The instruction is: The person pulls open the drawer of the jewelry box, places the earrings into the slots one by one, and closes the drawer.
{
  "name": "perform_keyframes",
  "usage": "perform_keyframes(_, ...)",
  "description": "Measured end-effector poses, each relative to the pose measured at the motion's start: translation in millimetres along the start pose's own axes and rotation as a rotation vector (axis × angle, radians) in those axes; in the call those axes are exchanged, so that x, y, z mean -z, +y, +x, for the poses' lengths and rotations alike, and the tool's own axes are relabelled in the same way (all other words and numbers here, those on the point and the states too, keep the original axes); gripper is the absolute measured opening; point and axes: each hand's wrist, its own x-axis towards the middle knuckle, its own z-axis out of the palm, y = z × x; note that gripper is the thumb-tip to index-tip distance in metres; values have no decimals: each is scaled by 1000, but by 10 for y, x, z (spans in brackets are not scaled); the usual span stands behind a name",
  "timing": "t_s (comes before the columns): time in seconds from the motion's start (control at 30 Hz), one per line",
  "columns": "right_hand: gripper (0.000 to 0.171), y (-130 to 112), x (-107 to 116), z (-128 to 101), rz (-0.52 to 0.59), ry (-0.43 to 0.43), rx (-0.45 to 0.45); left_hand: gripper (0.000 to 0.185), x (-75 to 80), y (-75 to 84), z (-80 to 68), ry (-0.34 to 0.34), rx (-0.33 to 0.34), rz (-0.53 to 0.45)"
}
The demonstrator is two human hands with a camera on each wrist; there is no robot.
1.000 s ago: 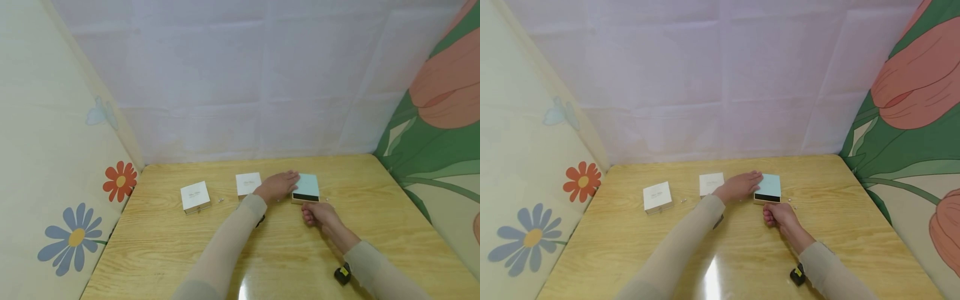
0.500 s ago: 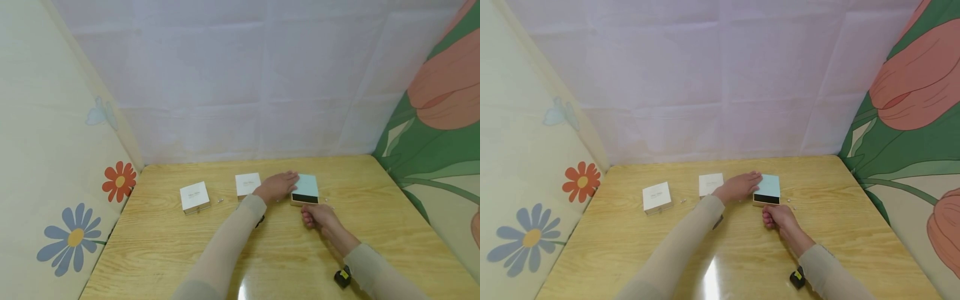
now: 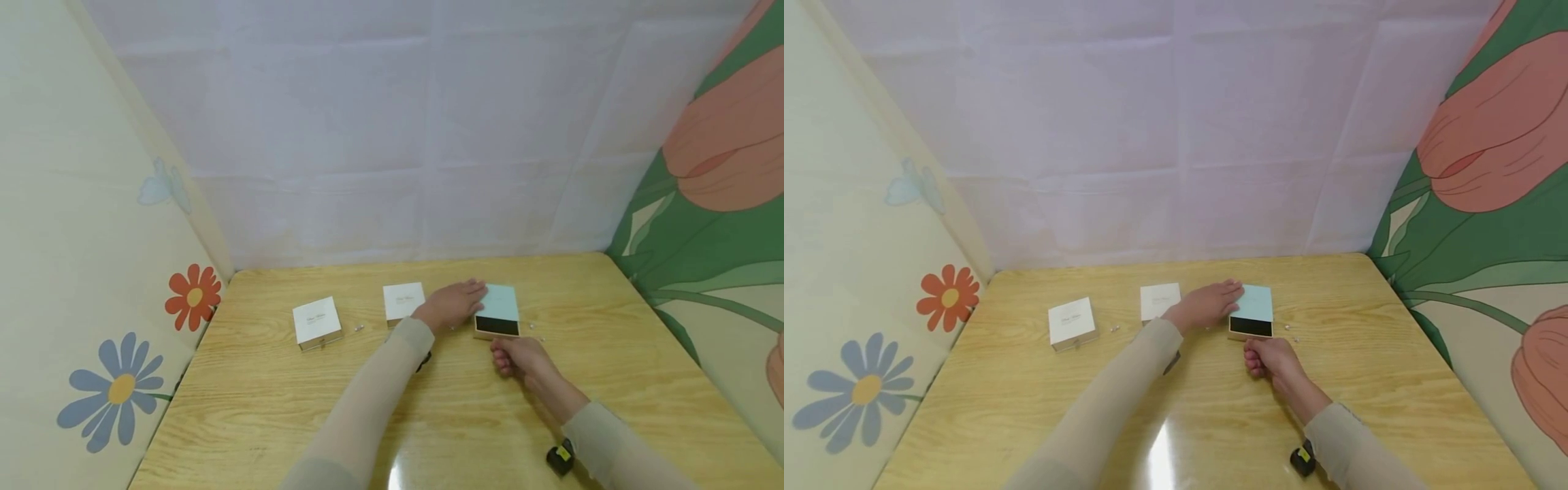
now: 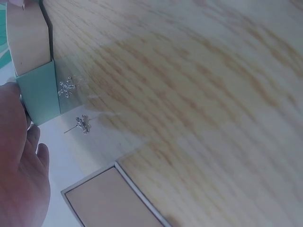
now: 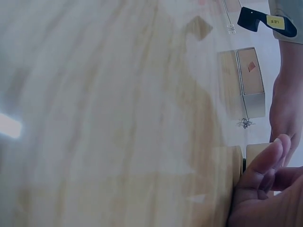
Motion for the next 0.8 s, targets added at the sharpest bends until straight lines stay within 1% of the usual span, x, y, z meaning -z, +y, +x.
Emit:
perform_keyframes(0.1,20,2,-3,-6,3,-6,5,56,10,1,-7,0,2,-5)
perform_keyframes(0.23,20,9,-9,-9,-6,10,2,56,9,-1,-6,5,-5,-2)
perform_keyframes(0.6,20,28,-14,-35,-43,29,-10,56,-12,-12,18,-1,-7,27)
perform_keyframes(0.8,19,31,-16,-58,-40,29,-14,56,-10,-6,17,-4,-12,35)
